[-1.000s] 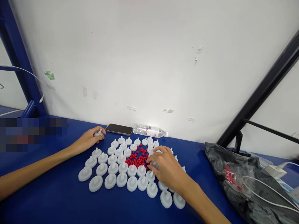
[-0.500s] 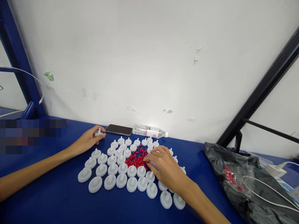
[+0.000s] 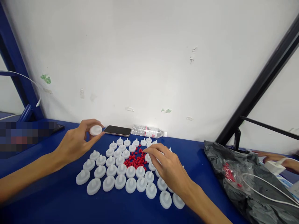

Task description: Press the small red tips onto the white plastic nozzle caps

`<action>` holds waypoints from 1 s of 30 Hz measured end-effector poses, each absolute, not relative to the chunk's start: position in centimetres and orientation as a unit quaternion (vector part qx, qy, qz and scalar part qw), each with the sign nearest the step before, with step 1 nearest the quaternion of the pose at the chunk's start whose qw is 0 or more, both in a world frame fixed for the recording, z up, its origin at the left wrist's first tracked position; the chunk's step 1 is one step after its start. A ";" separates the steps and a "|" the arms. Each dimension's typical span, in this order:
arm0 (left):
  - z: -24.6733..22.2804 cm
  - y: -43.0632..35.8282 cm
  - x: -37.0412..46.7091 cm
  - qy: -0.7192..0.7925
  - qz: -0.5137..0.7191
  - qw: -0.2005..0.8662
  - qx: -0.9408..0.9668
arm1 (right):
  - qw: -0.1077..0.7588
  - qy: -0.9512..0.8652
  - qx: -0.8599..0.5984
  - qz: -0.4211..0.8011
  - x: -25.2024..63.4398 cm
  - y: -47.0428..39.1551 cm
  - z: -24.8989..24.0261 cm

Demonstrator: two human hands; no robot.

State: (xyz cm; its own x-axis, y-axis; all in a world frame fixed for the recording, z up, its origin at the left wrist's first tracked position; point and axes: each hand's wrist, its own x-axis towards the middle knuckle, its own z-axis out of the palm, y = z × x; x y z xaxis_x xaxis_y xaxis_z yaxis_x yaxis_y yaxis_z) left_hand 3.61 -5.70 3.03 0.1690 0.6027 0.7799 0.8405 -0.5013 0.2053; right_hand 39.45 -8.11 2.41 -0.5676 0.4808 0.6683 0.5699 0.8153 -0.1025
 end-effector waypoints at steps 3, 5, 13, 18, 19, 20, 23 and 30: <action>2.6 -7.4 5.3 -0.373 -0.435 0.202 -0.794 | 0.387 -0.884 -0.258 -0.044 38.1 -9.6 2.8; 2.0 -8.6 6.4 -0.298 -0.420 0.226 -0.827 | 0.413 -0.882 -0.227 0.005 36.7 -10.8 2.9; 0.6 -11.1 9.1 -0.236 -0.352 0.287 -0.859 | 0.505 -0.772 -0.310 0.232 33.3 -13.2 2.4; 0.7 -11.6 9.6 -0.263 -0.369 0.282 -0.845 | 0.513 -0.754 -0.326 0.250 33.8 -13.3 2.3; 0.7 -11.6 9.7 -0.264 -0.369 0.281 -0.846 | 0.516 -0.752 -0.323 0.251 33.7 -13.3 2.3; 0.7 -11.7 9.7 -0.263 -0.369 0.281 -0.846 | 0.520 -0.751 -0.320 0.253 33.7 -13.3 2.2; 0.7 -11.7 9.6 -0.262 -0.368 0.280 -0.847 | 0.527 -0.743 -0.319 0.261 33.6 -13.3 2.1; 0.6 -11.6 9.9 -0.279 -0.356 0.262 -0.853 | 0.538 -0.737 -0.308 0.269 33.6 -13.6 1.6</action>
